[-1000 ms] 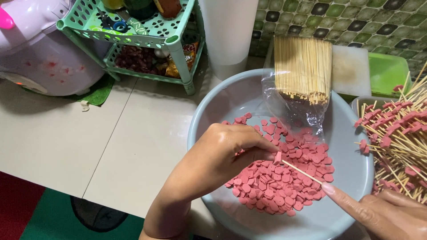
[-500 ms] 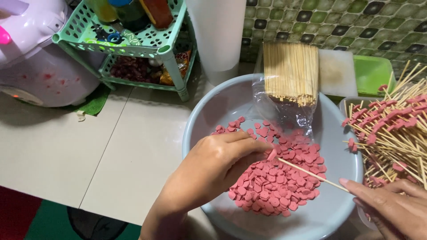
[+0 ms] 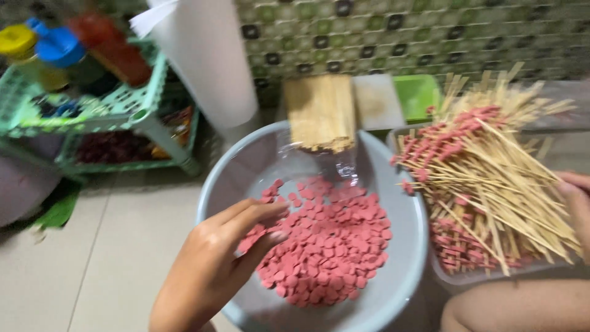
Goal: The person is manually skewering small heart-shaped food pieces onto wooden sticks.
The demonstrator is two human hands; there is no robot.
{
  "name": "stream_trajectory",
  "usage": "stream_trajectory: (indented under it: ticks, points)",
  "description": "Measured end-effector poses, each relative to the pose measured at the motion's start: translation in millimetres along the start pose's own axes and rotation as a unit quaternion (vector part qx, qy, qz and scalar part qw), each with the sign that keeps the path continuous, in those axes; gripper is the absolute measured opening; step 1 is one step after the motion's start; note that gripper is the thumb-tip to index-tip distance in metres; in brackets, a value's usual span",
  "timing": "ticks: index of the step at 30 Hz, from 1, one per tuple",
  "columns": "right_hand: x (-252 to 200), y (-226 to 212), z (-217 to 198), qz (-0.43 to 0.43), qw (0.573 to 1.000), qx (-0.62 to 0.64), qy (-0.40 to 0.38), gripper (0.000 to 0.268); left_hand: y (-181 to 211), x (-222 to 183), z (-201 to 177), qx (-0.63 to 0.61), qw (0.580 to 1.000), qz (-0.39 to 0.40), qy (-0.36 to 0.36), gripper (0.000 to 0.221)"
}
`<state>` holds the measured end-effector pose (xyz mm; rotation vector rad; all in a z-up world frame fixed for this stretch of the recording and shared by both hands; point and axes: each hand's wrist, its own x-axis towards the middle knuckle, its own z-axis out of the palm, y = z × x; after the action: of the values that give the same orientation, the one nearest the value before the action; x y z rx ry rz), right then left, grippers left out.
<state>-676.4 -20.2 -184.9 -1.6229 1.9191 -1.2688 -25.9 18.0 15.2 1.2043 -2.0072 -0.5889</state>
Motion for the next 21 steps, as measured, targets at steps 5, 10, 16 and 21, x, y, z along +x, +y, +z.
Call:
stream_trajectory:
  ticks: [5, 10, 16, 21]
  points:
    - [-32.2, -205.8, 14.9, -0.074, 0.982, -0.174, 0.016, 0.021, -11.0, 0.6, 10.8, 0.036, 0.999, -0.015, -0.021, 0.037]
    - [-34.2, -265.0, 16.7, -0.071, 0.937, -0.342, 0.004, 0.024, -18.0, -0.1, 20.3, 0.051, 0.998, -0.022, -0.038, 0.037]
    - [-35.9, -285.2, 16.5, -0.046, 0.944, -0.327, -0.01, 0.024, -8.2, 0.7, 30.8, 0.1, 0.989, -0.093, -0.053, 0.037]
    - [-36.5, -277.0, 10.2, -0.053, 0.949, -0.312, 0.001, 0.032, 16.2, 10.2, 36.3, 0.098, 0.991, -0.076, -0.051, 0.032]
